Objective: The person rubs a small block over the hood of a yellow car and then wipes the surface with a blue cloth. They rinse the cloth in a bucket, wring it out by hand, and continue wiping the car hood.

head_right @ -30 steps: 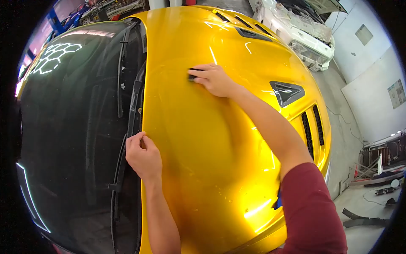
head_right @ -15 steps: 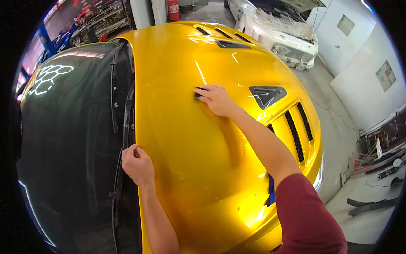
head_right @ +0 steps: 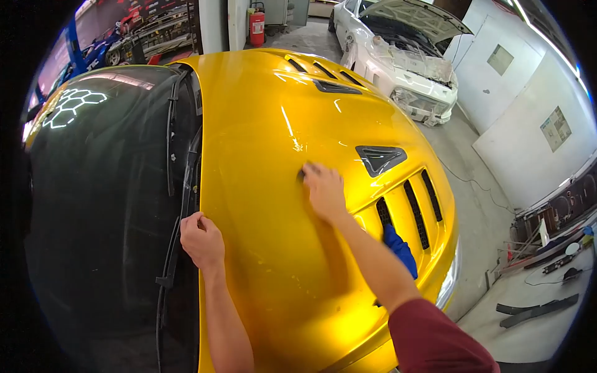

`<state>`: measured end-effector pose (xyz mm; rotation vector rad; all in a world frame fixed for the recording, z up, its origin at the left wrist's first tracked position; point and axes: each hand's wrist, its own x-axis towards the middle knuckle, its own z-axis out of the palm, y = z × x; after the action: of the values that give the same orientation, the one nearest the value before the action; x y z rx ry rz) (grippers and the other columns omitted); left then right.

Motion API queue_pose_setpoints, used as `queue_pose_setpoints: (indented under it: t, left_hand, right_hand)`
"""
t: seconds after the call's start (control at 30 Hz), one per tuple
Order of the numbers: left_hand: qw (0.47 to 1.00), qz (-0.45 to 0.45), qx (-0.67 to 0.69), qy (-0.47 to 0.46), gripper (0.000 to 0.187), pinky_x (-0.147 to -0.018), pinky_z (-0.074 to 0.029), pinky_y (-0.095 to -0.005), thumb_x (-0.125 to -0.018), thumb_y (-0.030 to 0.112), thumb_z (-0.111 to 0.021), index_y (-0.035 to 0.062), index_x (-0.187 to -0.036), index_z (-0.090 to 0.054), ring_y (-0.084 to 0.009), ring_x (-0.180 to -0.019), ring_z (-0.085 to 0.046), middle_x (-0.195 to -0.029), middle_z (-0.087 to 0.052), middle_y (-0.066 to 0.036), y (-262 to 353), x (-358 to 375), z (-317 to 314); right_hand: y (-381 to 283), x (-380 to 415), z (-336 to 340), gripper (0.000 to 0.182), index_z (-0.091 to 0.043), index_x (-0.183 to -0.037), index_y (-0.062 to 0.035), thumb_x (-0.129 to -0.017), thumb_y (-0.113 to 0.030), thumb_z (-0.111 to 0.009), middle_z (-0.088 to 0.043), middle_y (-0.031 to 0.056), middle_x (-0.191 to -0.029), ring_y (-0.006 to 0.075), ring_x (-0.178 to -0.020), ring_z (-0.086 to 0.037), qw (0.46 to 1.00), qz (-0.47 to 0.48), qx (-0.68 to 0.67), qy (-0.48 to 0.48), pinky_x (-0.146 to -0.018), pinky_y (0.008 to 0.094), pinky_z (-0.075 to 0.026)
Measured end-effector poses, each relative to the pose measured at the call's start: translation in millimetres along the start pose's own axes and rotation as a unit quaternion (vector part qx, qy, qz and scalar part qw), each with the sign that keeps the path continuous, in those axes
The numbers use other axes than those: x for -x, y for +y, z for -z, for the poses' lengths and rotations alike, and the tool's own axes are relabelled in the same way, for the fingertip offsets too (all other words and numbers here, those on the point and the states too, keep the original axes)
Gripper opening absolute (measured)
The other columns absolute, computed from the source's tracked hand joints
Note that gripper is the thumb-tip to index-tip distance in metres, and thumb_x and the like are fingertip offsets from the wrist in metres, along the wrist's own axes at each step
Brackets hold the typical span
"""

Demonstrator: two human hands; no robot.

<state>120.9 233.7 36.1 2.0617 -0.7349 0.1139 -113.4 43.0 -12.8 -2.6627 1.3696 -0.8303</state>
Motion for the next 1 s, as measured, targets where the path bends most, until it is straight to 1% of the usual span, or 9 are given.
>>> queue_pose_setpoints:
  t: [0.1,0.27,0.37,0.5,0.6,0.7,0.77,0.87,1.0]
  left_hand:
    - [1.000,0.003,-0.004,0.007,0.014,-0.078,-0.058,-0.0416,-0.093,0.004,-0.062,-0.0030,-0.100,-0.072,-0.0367,-0.089,-0.070,-0.103,-0.069,-0.015,-0.2,-0.2,-1.2]
    - [1.000,-0.004,-0.010,0.011,0.014,-0.078,-0.057,-0.0416,-0.094,0.005,-0.061,-0.0026,-0.100,-0.072,-0.0367,-0.089,-0.070,-0.103,-0.069,-0.015,-2.9,0.5,-2.8]
    - [1.000,-0.006,-0.026,0.008,0.015,-0.077,-0.058,-0.0419,-0.094,0.006,-0.061,-0.0025,-0.101,-0.072,-0.0370,-0.088,-0.070,-0.103,-0.069,-0.015,-2.9,0.4,-1.9]
    - [1.000,0.020,-0.004,0.005,0.015,-0.076,-0.058,-0.0429,-0.094,0.006,-0.061,-0.0019,-0.100,-0.072,-0.0376,-0.088,-0.070,-0.104,-0.068,-0.014,-1.1,1.5,-1.3]
    - [1.000,0.020,0.003,0.011,0.014,-0.077,-0.058,-0.0435,-0.094,0.007,-0.061,-0.0015,-0.099,-0.072,-0.0375,-0.088,-0.070,-0.104,-0.069,-0.014,1.8,-2.3,-2.0]
    - [0.999,0.033,0.004,0.005,0.016,-0.081,-0.057,-0.0439,-0.093,0.008,-0.061,-0.0020,-0.100,-0.072,-0.0376,-0.091,-0.069,-0.105,-0.069,-0.015,6.6,0.3,3.8]
    - [1.000,0.027,0.005,0.007,0.016,-0.081,-0.057,-0.0440,-0.094,0.008,-0.061,-0.0016,-0.100,-0.072,-0.0376,-0.091,-0.069,-0.105,-0.069,-0.015,4.3,-0.1,1.3]
    - [1.000,0.028,-0.009,0.001,0.016,-0.081,-0.057,-0.0436,-0.094,0.009,-0.062,-0.0005,-0.101,-0.072,-0.0368,-0.090,-0.070,-0.106,-0.069,-0.014,-1.3,1.8,1.0]
    - [0.999,0.033,-0.008,-0.007,0.015,-0.080,-0.059,-0.0411,-0.093,0.009,-0.064,-0.0001,-0.102,-0.072,-0.0356,-0.090,-0.071,-0.107,-0.068,-0.014,-2.6,0.7,1.1]
  right_hand:
    - [-48.6,99.2,52.7,0.047,-0.060,-0.140,-0.0165,-0.094,-0.016,-0.065,-0.059,0.0087,-0.137,0.0352,-0.113,-0.055,0.998,0.025,-0.052,-0.011,-0.100,0.0492,-0.042]
    - [39.6,-12.9,-5.3,0.039,-0.062,-0.135,-0.0140,-0.096,-0.021,-0.061,-0.059,0.0104,-0.137,0.0379,-0.114,-0.057,0.999,0.036,-0.016,-0.017,-0.096,0.0506,-0.045]
    - [3.7,-45.5,-7.6,0.037,-0.063,-0.132,-0.0136,-0.096,-0.024,-0.060,-0.058,0.0110,-0.138,0.0393,-0.114,-0.057,0.998,-0.037,0.010,-0.050,-0.095,0.0521,-0.046]
    - [-91.9,94.6,47.5,0.045,-0.061,-0.138,-0.0157,-0.092,-0.016,-0.063,-0.059,0.0089,-0.139,0.0383,-0.115,-0.057,0.996,0.050,-0.065,-0.041,-0.099,0.0499,-0.044]
    - [-83.5,114.4,63.8,0.051,-0.059,-0.142,-0.0171,-0.092,-0.011,-0.063,-0.059,0.0086,-0.140,0.0372,-0.117,-0.056,0.990,0.081,-0.086,-0.074,-0.101,0.0499,-0.043]
    - [-9.9,8.7,-8.4,0.042,-0.061,-0.139,-0.0190,-0.098,-0.026,-0.054,-0.058,0.0078,-0.143,0.0369,-0.118,-0.055,0.994,0.080,-0.034,-0.072,-0.098,0.0541,-0.042]
    - [-22.7,-62.7,-14.2,0.040,-0.060,-0.140,-0.0215,-0.102,-0.032,-0.054,-0.058,0.0041,-0.142,0.0366,-0.120,-0.053,0.994,0.016,0.046,-0.098,-0.095,0.0605,-0.042]
    - [-26.5,-71.2,-11.9,0.040,-0.061,-0.140,-0.0230,-0.102,-0.033,-0.056,-0.057,0.0056,-0.143,0.0370,-0.120,-0.053,0.993,0.000,0.049,-0.111,-0.095,0.0566,-0.043]
    - [-54.3,58.2,32.3,0.045,-0.060,-0.142,-0.0087,-0.099,-0.023,-0.061,-0.056,0.0167,-0.139,0.0398,-0.116,-0.054,0.992,0.083,0.052,-0.077,-0.101,0.0494,-0.041]
